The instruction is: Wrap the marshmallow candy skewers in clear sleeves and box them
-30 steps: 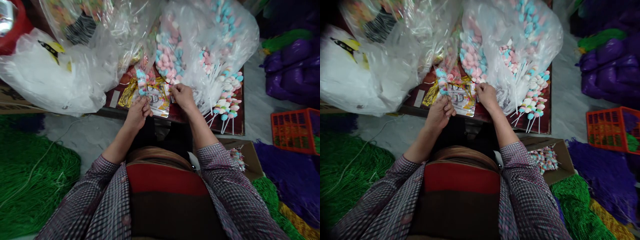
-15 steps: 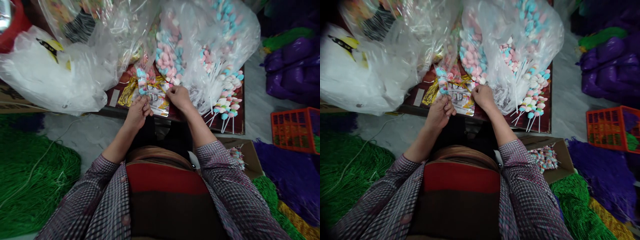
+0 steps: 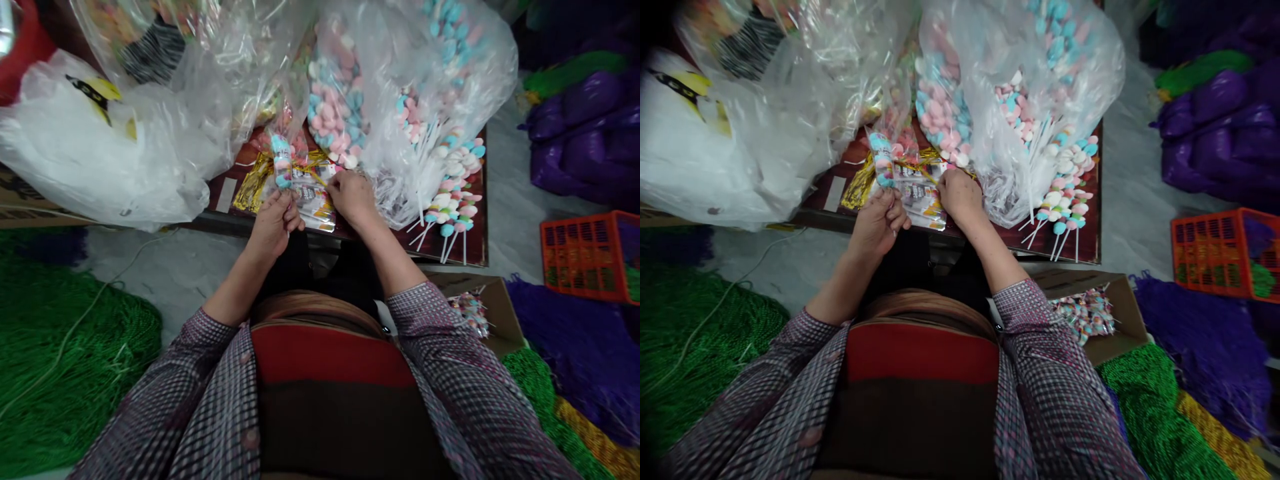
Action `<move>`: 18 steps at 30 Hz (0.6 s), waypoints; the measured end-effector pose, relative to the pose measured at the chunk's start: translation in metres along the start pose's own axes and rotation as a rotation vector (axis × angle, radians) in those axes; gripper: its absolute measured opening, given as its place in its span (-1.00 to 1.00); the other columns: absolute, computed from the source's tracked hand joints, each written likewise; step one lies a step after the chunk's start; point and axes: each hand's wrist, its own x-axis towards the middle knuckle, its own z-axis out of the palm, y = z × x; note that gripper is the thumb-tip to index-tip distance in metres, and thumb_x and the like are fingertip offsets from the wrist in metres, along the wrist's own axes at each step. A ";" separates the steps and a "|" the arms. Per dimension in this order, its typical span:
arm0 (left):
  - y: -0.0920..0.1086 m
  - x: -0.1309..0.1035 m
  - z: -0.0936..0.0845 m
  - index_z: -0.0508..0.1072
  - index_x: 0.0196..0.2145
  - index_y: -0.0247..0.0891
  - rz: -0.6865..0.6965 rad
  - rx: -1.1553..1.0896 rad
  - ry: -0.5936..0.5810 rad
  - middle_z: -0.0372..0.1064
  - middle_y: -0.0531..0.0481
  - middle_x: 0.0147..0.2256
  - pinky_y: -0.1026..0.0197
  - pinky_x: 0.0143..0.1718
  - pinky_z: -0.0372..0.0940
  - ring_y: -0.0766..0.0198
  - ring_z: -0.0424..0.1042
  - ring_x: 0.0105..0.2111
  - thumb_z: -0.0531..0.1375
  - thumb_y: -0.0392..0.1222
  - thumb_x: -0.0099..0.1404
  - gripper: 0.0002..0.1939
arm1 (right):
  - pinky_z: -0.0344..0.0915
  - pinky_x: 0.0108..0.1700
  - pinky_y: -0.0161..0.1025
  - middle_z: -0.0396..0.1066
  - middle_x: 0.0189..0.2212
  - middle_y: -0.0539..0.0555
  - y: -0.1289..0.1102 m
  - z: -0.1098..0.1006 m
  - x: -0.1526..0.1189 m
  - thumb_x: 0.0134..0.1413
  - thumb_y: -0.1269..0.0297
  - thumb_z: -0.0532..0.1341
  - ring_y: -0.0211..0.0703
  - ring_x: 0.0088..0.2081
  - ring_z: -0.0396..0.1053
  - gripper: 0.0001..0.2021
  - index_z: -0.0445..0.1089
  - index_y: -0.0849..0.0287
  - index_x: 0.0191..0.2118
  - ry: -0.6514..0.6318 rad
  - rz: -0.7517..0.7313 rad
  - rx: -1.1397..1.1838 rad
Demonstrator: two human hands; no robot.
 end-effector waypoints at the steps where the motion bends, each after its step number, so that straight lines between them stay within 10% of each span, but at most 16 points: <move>1: 0.000 0.000 0.000 0.36 -0.40 -0.21 -0.001 0.002 0.000 -0.03 0.30 -0.71 0.37 -0.63 0.24 0.50 -0.02 -0.77 0.22 -0.13 0.45 -0.75 | 0.38 0.04 0.06 0.57 -0.18 0.27 0.000 0.001 0.001 0.17 0.36 0.20 0.13 -0.11 0.48 -0.85 0.53 0.20 -0.27 0.002 0.012 -0.005; 18: 0.003 -0.002 0.003 0.35 -0.41 -0.19 -0.022 0.008 0.005 -0.05 0.30 -0.69 0.36 -0.61 0.21 0.50 -0.01 -0.76 0.24 -0.09 0.44 -0.73 | 0.32 -0.37 -0.26 0.39 -0.59 -0.05 0.021 0.001 0.004 0.21 0.14 0.22 -0.29 -0.57 0.31 -0.74 0.39 0.15 -0.46 0.005 0.165 0.604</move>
